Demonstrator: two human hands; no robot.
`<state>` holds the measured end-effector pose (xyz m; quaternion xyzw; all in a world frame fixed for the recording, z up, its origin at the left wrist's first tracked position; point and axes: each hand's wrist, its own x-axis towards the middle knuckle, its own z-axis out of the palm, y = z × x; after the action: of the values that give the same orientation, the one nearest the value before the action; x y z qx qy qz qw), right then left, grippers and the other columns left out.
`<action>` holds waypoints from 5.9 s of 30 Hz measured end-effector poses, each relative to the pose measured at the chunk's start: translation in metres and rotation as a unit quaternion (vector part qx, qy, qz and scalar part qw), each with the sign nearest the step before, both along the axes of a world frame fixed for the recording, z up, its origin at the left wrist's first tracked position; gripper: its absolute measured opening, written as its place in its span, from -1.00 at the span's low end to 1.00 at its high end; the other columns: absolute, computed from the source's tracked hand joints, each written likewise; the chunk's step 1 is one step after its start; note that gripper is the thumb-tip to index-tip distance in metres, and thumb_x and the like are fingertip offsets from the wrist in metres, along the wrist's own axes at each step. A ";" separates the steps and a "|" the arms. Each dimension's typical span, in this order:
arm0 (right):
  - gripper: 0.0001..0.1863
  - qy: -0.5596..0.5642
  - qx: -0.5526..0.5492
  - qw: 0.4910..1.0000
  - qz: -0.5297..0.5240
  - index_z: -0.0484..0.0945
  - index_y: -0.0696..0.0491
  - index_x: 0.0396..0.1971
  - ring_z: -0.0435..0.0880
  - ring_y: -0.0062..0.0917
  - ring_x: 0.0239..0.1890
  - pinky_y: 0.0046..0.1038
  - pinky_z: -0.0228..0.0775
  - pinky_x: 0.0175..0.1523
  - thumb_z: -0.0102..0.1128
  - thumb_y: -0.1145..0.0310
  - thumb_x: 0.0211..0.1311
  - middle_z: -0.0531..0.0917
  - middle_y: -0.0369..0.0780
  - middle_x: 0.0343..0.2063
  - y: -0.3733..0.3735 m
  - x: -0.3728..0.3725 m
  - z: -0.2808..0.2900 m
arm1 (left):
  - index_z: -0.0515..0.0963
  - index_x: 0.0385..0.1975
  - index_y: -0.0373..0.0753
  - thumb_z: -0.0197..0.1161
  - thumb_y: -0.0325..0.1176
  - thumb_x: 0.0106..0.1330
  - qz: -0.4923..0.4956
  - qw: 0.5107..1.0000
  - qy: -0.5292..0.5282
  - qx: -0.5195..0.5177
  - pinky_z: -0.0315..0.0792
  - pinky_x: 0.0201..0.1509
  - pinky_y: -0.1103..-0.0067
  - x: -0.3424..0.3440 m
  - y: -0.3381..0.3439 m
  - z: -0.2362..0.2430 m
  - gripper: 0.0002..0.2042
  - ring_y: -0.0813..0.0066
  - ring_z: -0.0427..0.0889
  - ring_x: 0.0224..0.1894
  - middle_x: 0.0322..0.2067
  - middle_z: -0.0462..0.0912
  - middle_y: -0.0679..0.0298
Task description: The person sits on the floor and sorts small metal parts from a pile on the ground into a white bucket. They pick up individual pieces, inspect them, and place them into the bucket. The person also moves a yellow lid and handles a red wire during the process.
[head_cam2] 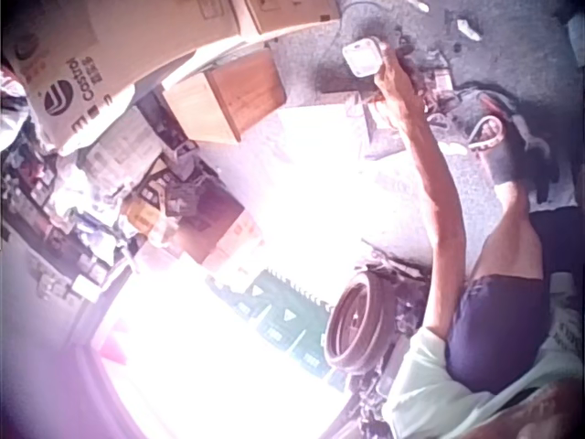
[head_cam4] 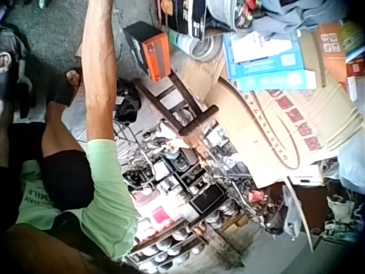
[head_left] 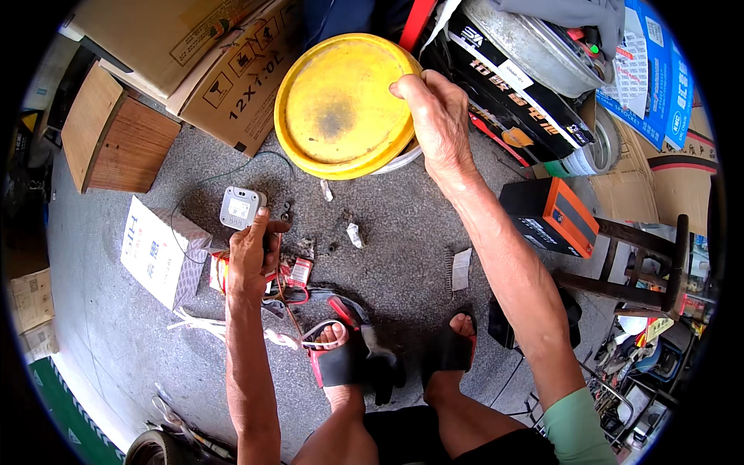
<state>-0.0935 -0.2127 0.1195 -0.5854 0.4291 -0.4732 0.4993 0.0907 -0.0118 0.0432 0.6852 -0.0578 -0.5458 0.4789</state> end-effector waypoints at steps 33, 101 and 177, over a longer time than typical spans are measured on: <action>-0.53 0.330 -0.179 0.925 -0.054 0.27 0.19 0.05 0.58 -0.20 -0.19 -0.20 0.43 -0.11 -0.08 0.17 0.28 0.46 -0.01 -0.13 -0.005 -0.053 -0.055 | 0.63 -0.48 -0.37 0.07 -0.03 0.29 -0.158 0.939 -0.300 -0.054 0.05 -0.69 0.64 -0.019 -0.089 0.059 -0.55 0.76 0.12 -0.79 -0.87 0.21 0.46; -0.81 0.109 0.343 0.908 0.216 0.57 0.24 -0.42 0.55 -0.72 -0.57 -0.68 0.40 -0.50 0.23 0.39 0.14 0.61 -0.25 -0.60 0.162 -0.105 -0.059 | 0.46 -0.05 -0.36 0.05 -0.29 0.34 -0.039 0.975 0.207 -0.069 -0.01 -0.69 0.78 -0.109 0.079 0.026 -0.70 0.76 0.18 -0.73 -0.75 0.32 0.44; -0.71 0.087 0.330 0.928 0.150 0.52 0.20 -0.43 0.57 -0.66 -0.65 -0.65 0.39 -0.55 0.07 0.24 0.27 0.59 -0.23 -0.64 0.160 -0.107 -0.032 | 0.42 -0.02 -0.32 0.05 -0.38 0.33 0.101 0.945 0.288 -0.115 -0.03 -0.70 0.77 -0.117 0.054 0.046 -0.73 0.73 0.15 -0.69 -0.70 0.25 0.42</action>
<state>-0.2000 -0.0526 0.0877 -0.4837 0.5096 -0.1715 0.6906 -0.0266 0.0425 0.0888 0.4411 0.0898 -0.6580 0.6036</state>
